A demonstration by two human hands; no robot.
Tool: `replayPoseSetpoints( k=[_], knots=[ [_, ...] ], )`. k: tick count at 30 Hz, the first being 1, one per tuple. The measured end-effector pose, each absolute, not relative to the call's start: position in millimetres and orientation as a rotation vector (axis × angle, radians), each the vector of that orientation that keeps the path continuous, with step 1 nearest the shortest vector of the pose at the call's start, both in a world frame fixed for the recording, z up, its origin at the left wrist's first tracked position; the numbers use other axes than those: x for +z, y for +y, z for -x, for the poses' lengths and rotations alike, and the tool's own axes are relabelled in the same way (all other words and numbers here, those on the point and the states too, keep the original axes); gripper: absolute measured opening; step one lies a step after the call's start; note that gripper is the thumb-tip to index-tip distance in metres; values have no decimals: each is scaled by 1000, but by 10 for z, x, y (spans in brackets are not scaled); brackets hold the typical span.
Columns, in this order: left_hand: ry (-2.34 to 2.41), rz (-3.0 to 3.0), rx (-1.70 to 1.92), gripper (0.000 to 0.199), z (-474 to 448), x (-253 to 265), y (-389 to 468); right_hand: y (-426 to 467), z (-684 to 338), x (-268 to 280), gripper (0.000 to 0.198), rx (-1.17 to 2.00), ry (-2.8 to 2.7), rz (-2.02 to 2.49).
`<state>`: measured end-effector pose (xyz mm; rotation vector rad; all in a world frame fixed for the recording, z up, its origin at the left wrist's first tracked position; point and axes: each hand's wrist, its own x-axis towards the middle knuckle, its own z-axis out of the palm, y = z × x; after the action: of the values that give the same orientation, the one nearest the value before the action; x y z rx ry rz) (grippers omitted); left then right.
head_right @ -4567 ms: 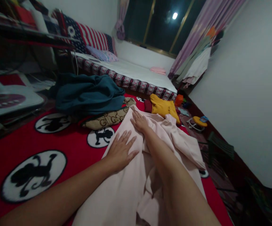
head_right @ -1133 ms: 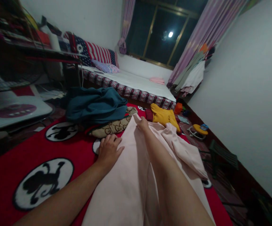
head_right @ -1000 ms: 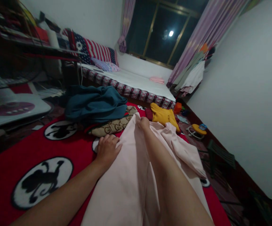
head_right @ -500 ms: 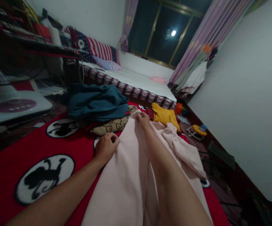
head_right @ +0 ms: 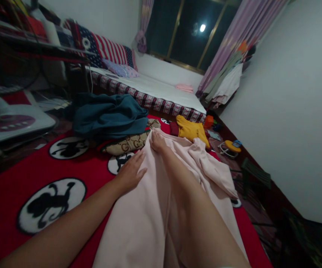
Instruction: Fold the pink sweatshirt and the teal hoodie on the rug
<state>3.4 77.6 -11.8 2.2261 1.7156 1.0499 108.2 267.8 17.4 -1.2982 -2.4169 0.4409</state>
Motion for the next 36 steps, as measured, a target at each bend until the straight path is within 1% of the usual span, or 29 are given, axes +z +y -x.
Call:
replayPoseSetpoints(
  k=[3, 6, 8, 9, 10, 11, 12, 14, 17, 19, 22, 25, 28, 30, 33, 34, 35, 36],
  knots=[
    [1738, -2097, 1208, 53, 9, -152, 833, 2347, -1191, 274, 62, 333, -2430, 1356],
    [1752, -1964, 1444, 49, 54, -108, 864, 1747, -1432, 301, 61, 193, -2533, 1291],
    [1746, -1925, 1538, 46, 80, -71, 862, 1298, -1675, 331, 62, 286, -2725, 1100],
    [1730, -1932, 1557, 44, 88, -54, 855, 1094, -1821, 364, 56, 374, -2765, 1007],
    [1707, -1951, 1562, 43, 89, -40, 843, 917, -1982, 410, 43, 441, -2726, 967],
    [1680, -1981, 1552, 42, 81, -27, 827, 772, -2156, 465, 31, 488, -2650, 963],
    [1655, -2014, 1529, 41, 61, -15, 808, 660, -2341, 522, 24, 491, -2546, 991],
    [1610, -2083, 1455, 40, -18, 8, 755, 517, -2720, 616, 21, 387, -2325, 1115],
    [1491, -2233, 1260, 39, -216, 23, 648, 402, -3200, 639, 27, 191, -2087, 1396],
    [1396, -2356, 1092, 43, -354, 7, 575, 320, -3373, 591, 32, 139, -2033, 1623],
    [1353, -2485, 860, 46, -471, -51, 512, 163, -3392, 535, 36, 54, -2044, 2004],
    [1363, -2527, 785, 43, -463, -102, 516, -36, -3279, 602, 42, -61, -2129, 2206],
    [1345, -2539, 800, 39, -420, -108, 539, -295, -3184, 758, 37, -229, -2198, 2081],
    [1339, -2540, 808, 38, -411, -100, 549, -473, -3132, 826, 37, -253, -2280, 1886],
    [1329, -2538, 830, 37, -419, -100, 560, -640, -3048, 765, 53, -76, -2459, 1659],
    [1323, -2540, 834, 37, -421, -106, 563, -653, -3024, 707, 53, -14, -2498, 1633],
    [1319, -2542, 836, 37, -421, -114, 566, -647, -3008, 646, 48, 39, -2525, 1634],
    [1317, -2541, 840, 37, -419, -122, 568, -624, -3005, 594, 37, 89, -2540, 1643]
  ],
)
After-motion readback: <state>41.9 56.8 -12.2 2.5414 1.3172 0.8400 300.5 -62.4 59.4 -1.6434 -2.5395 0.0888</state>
